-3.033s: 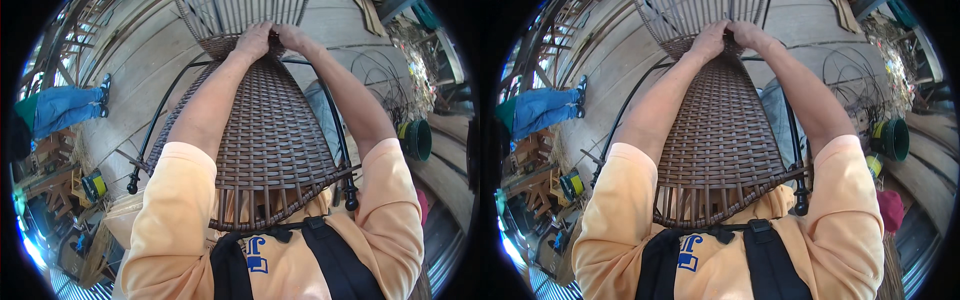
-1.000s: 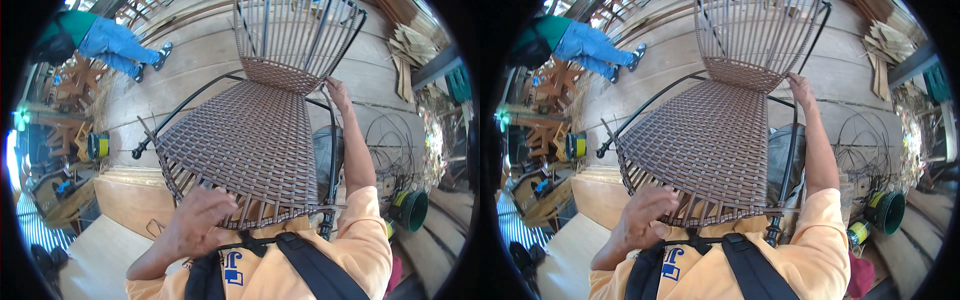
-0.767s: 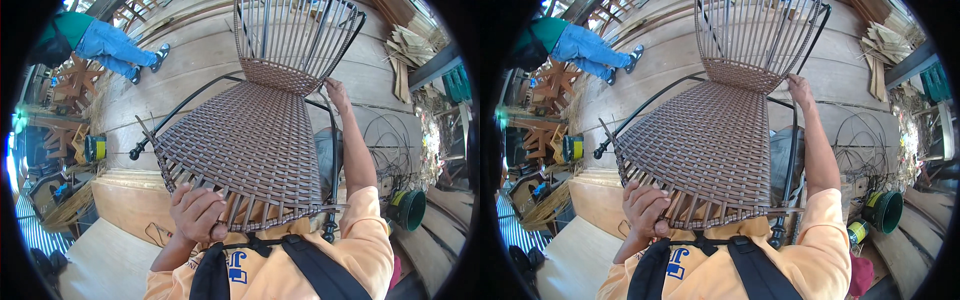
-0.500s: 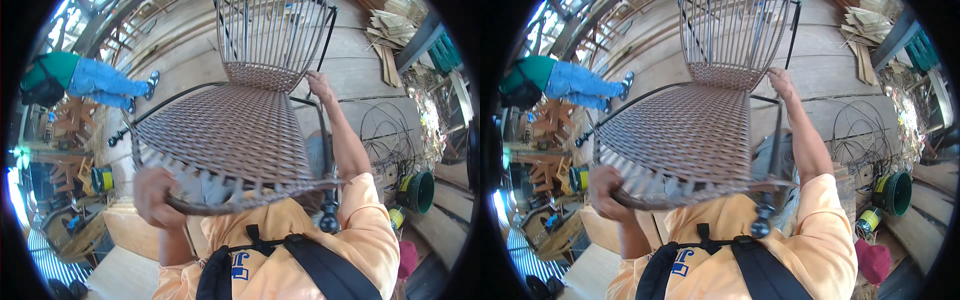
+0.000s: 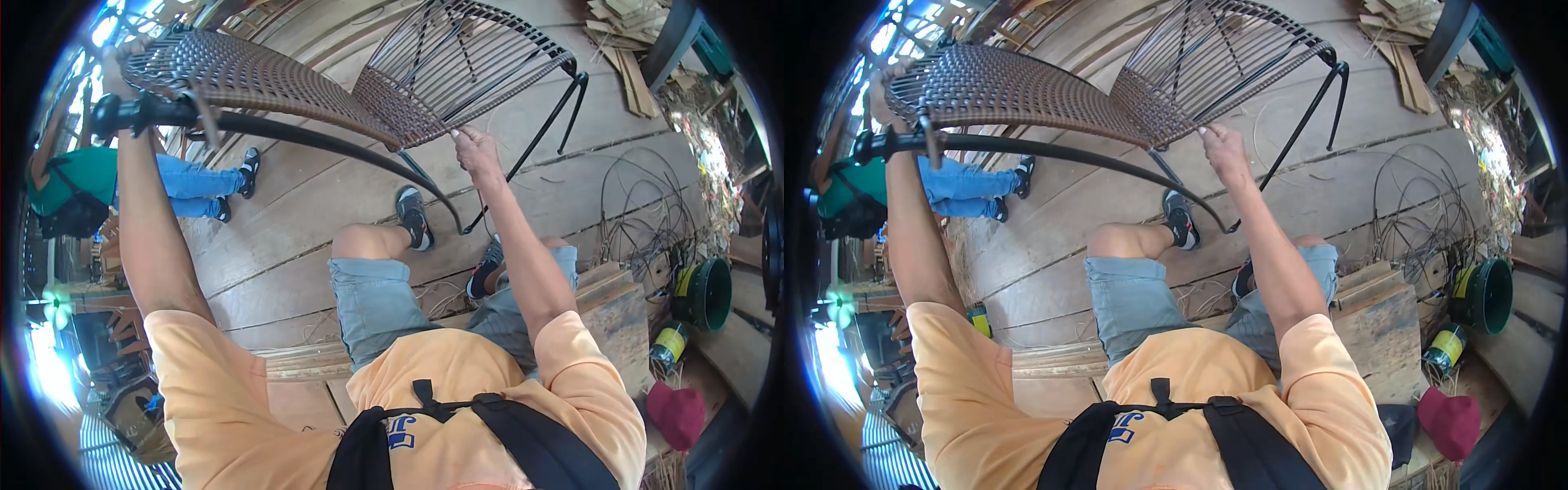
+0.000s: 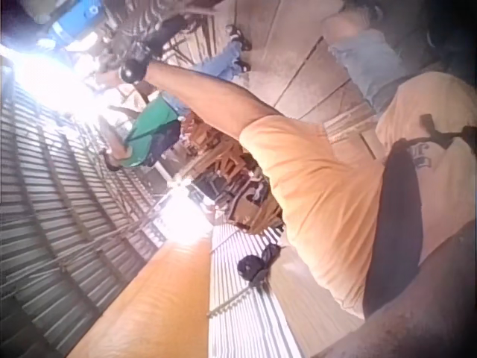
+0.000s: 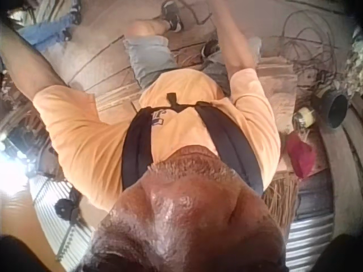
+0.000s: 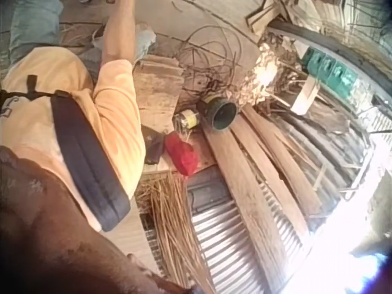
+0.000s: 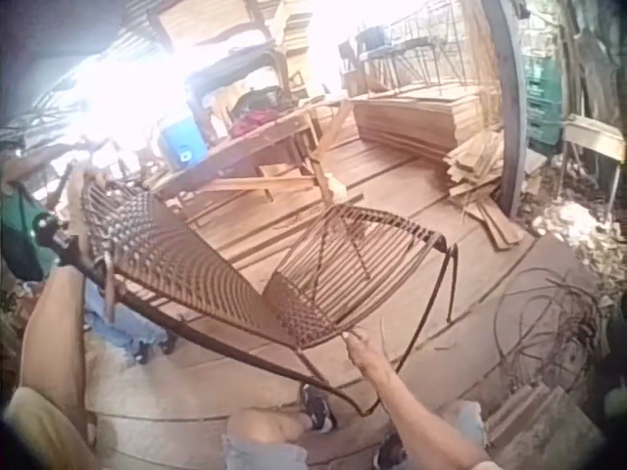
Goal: Manually weaving a chair frame using synthetic rattan strips.
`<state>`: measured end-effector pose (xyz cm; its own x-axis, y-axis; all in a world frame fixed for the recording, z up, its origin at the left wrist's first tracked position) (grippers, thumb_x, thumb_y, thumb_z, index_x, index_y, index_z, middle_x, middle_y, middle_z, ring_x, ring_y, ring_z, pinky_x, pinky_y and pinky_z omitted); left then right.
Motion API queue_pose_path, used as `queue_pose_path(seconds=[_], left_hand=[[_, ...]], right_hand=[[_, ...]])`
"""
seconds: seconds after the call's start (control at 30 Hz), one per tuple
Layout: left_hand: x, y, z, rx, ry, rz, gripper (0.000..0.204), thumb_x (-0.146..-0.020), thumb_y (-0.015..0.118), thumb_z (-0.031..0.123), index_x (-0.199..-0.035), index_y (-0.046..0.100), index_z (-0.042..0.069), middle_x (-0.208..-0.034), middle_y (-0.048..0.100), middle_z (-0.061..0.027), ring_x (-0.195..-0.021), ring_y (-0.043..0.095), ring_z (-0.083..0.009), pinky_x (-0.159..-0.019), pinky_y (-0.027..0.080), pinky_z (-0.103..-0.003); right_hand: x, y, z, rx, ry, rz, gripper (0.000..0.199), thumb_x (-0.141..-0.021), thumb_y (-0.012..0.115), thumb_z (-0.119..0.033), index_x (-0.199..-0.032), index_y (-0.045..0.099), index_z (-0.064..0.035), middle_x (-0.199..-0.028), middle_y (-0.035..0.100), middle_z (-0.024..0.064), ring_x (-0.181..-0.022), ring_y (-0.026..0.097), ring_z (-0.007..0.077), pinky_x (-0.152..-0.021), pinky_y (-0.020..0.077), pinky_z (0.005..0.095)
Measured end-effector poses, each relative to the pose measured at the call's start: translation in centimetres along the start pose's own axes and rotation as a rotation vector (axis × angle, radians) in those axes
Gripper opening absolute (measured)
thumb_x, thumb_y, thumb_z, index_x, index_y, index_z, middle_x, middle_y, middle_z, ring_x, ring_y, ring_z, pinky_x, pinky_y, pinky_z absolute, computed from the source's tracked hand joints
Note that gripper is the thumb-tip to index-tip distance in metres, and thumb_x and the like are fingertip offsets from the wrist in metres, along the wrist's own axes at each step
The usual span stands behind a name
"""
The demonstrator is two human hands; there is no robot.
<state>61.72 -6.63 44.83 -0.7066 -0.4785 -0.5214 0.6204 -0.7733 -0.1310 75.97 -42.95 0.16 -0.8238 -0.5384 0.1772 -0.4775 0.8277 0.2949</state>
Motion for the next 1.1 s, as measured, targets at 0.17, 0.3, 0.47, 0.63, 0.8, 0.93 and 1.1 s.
queue_pose_path(seconds=[0.17,0.3,0.47,0.63,0.8,0.93,1.1], left_hand=[[4.4,3.3,-0.3,0.174,0.017,-0.206,0.035,-0.089,0.035,0.024,-0.087,0.052,-0.006,-0.091,0.056,-0.0177,-0.087,0.052,-0.0261,-0.082,0.041,-0.034],[10.1,8.7,1.2,0.089,0.095,-0.071,0.036,-0.089,0.034,0.025,-0.086,0.053,-0.006,-0.089,0.056,-0.0167,-0.085,0.053,-0.0250,-0.080,0.042,-0.033],[17.6,15.8,5.2,-0.005,0.219,0.083,0.038,-0.090,0.034,0.027,-0.086,0.053,-0.005,-0.088,0.056,-0.0155,-0.082,0.054,-0.0236,-0.078,0.044,-0.033],[11.4,2.1,-1.2,-0.249,0.333,0.151,0.035,-0.089,0.035,0.025,-0.087,0.054,-0.004,-0.086,0.056,-0.0142,-0.079,0.055,-0.0234,-0.076,0.045,-0.034],[28.4,9.5,-15.7,-1.055,0.340,0.048,0.019,-0.087,0.047,0.014,-0.095,0.055,-0.001,-0.085,0.058,-0.0114,-0.078,0.058,-0.0266,-0.070,0.047,-0.040],[38.2,20.1,-18.1,-0.525,-0.351,-0.420,0.017,-0.087,0.046,0.010,-0.096,0.056,0.000,-0.090,0.060,-0.0146,-0.085,0.059,-0.0209,-0.076,0.045,-0.033],[34.8,25.8,-18.2,-0.355,-0.248,-0.468,0.017,-0.087,0.046,0.007,-0.097,0.057,-0.001,-0.094,0.059,-0.0115,-0.091,0.056,-0.0196,-0.081,0.043,-0.031]], right_hand=[[2.1,0.3,1.0,-0.101,-0.014,-0.022,0.015,-0.085,0.055,-0.018,-0.074,0.055,-0.0073,-0.053,0.037,-0.0080,-0.044,0.032,0.0022,-0.039,0.0247,0.0199],[3.2,-0.8,2.9,-0.196,0.011,0.009,0.012,-0.087,0.054,-0.015,-0.085,0.059,-0.0047,-0.054,0.036,-0.0090,-0.045,0.032,0.0014,-0.039,0.0242,0.0189],[5.2,-1.8,3.8,-0.199,0.065,0.044,0.014,-0.087,0.054,-0.016,-0.089,0.059,-0.0036,-0.057,0.039,-0.0069,-0.045,0.033,0.0027,-0.039,0.0254,0.0192],[4.6,-0.5,4.8,-0.172,0.041,0.017,0.019,-0.087,0.056,-0.020,-0.091,0.060,-0.0023,-0.058,0.042,-0.0051,-0.046,0.035,0.0034,-0.040,0.0274,0.0200],[4.6,-3.5,5.5,0.331,-0.025,0.091,0.031,-0.085,0.052,-0.033,-0.089,0.063,-0.0041,-0.060,0.055,0.0067,-0.054,0.051,0.0155,-0.052,0.0414,0.0301],[5.4,-5.2,5.4,0.520,-0.078,0.110,0.035,-0.084,0.051,-0.037,-0.088,0.063,-0.0047,-0.067,0.059,0.0129,-0.062,0.056,0.0241,-0.060,0.0436,0.0344],[5.7,-3.9,5.6,0.471,-0.081,0.119,0.033,-0.085,0.051,-0.035,-0.085,0.062,-0.0038,-0.064,0.057,0.0120,-0.059,0.054,0.0231,-0.057,0.0423,0.0344]])
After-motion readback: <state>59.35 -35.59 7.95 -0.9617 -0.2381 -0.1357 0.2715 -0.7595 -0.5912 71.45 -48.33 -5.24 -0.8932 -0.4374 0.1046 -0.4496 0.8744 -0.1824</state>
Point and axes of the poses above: each hand's wrist, its own x-axis away from the middle knuckle, its own y-axis out of the palm, z = x × y, the point moved 4 cm from there along -x, towards the middle knuckle
